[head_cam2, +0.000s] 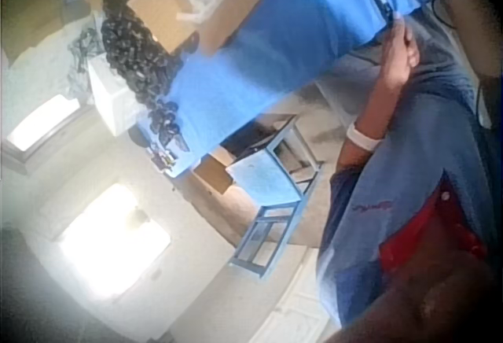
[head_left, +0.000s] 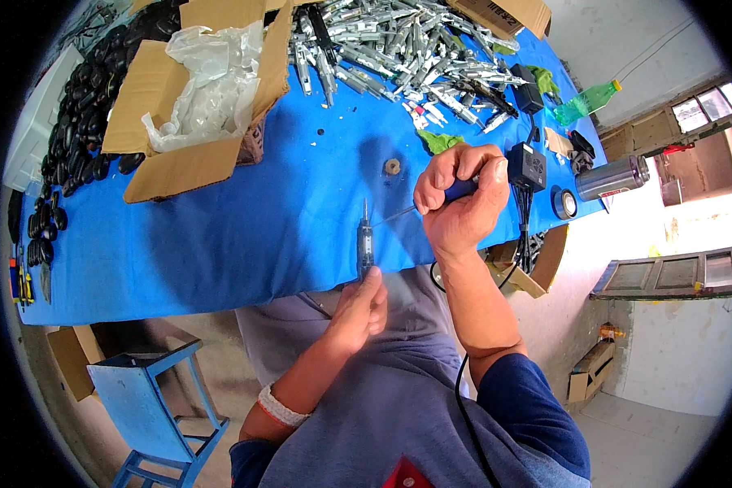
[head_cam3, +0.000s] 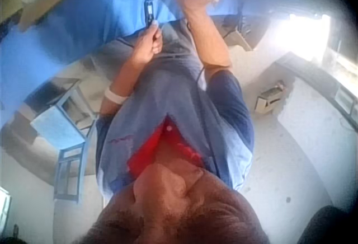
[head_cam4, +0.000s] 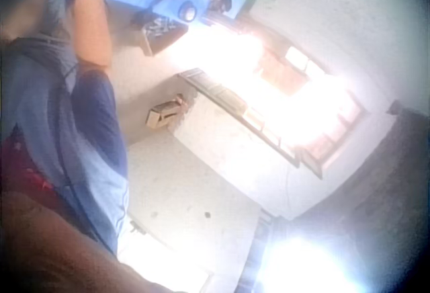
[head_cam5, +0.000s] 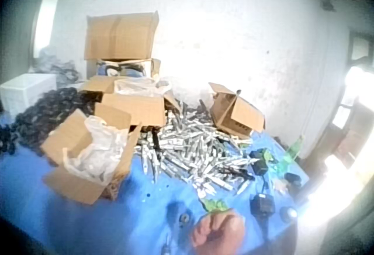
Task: The person uses a soldering iron and a screwdriver to work on small electronic components on a blue table. They repeatedly heat the tip of the soldering iron with the screwdriver, wipe the tip with a green cloth, and handle small metal parts and wires.
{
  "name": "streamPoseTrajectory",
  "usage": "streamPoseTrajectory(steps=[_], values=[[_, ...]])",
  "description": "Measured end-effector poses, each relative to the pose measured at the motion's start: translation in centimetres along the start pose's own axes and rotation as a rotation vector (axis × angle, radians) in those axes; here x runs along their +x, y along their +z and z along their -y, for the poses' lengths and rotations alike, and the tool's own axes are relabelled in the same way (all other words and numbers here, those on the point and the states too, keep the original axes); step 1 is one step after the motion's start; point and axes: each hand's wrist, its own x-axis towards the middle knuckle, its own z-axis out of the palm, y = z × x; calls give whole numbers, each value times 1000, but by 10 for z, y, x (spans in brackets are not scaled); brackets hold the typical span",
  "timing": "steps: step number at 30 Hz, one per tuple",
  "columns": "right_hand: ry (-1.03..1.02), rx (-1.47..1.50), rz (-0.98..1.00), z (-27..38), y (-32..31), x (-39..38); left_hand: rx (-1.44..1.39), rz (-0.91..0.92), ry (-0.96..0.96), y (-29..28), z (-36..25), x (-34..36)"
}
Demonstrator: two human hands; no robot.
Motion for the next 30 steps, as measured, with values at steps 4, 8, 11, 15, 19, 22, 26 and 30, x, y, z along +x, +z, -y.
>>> streamPoseTrajectory(steps=[4, 8, 11, 15, 19, 22, 26, 30], values=[[20, -61, -9, 1, 2, 0, 6, 2, 8, -1, 1, 0], [20, -65, -9, 1, 2, 0, 8, 0, 8, -1, 1, 0], [20, -67, 1, 1, 2, 0, 4, -8, 8, 0, 1, 0], [23, -63, 22, 1, 1, 0, -3, -12, 7, 0, 0, 0], [34, -56, 44, 1, 1, 0, -7, -10, 0, 0, 0, 0], [34, -68, 47, 2, 1, -1, -5, -2, 3, -1, 1, 0], [36, -67, 53, 2, 1, 0, -3, 6, 9, 0, 0, 0], [39, -61, 55, 3, 2, 0, 7, 3, 4, -1, 0, 0]])
